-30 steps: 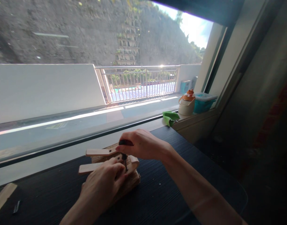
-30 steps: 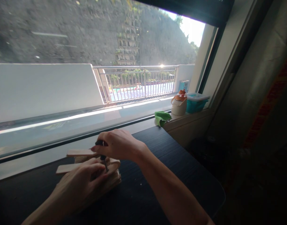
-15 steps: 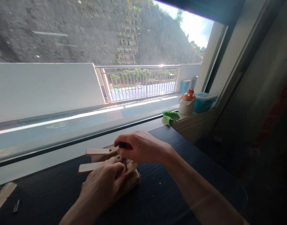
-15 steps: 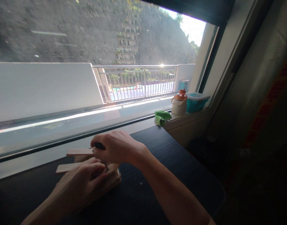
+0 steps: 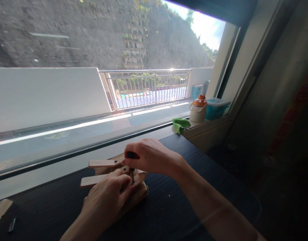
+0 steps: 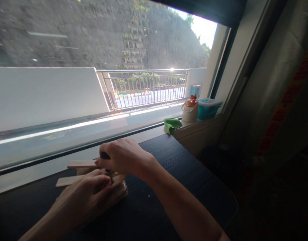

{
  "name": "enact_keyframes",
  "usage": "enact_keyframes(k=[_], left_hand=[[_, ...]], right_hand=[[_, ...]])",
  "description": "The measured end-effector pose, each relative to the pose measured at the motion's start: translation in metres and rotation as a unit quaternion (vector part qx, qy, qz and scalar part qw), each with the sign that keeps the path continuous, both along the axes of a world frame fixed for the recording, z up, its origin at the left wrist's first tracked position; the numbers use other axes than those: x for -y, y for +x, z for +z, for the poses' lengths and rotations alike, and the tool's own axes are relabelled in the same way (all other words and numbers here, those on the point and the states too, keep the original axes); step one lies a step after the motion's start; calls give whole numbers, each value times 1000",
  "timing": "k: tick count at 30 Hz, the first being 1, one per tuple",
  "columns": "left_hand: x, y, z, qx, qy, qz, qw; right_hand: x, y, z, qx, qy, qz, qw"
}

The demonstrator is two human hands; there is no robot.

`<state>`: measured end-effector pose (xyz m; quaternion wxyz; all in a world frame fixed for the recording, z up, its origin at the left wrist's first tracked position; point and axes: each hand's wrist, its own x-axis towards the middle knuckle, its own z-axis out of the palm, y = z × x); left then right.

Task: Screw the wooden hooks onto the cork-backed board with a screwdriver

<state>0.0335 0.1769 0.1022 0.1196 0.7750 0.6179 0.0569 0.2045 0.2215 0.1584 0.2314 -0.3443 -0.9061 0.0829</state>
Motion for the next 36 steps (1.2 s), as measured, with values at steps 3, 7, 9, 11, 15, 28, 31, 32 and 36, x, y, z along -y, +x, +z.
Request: enact_keyframes(k=[3, 7, 9, 11, 15, 28, 31, 32, 36], left_hand=[[0, -1, -1, -2, 8, 3, 1000], [-1, -1, -2, -10, 9, 1, 1000], [0, 0, 0, -9, 7, -5, 1000], [-1, 1, 1, -7, 3, -9, 1000], [-1, 0, 1, -7, -7, -7, 1000], [-1, -2, -4, -8, 8, 3, 1000], [-1, -1, -3, -13, 15, -3, 1000], [-1, -1, -3, -13, 16, -7, 1000], [-2, -1, -2, -16, 12, -16, 1000]], right_hand=[[6, 2, 2, 8, 2, 30, 1000], [8, 1, 3, 1, -10, 45, 999], [7, 0, 3, 3, -17, 45, 999], [4, -1, 3, 8, -21, 36, 999], [-2, 0, 1, 10, -25, 5, 1000], [7, -2, 0, 11, 1, 35, 999], [9, -2, 2, 14, -8, 44, 999], [9, -2, 3, 14, -10, 37, 999], [1, -1, 2, 16, -16, -12, 1000]])
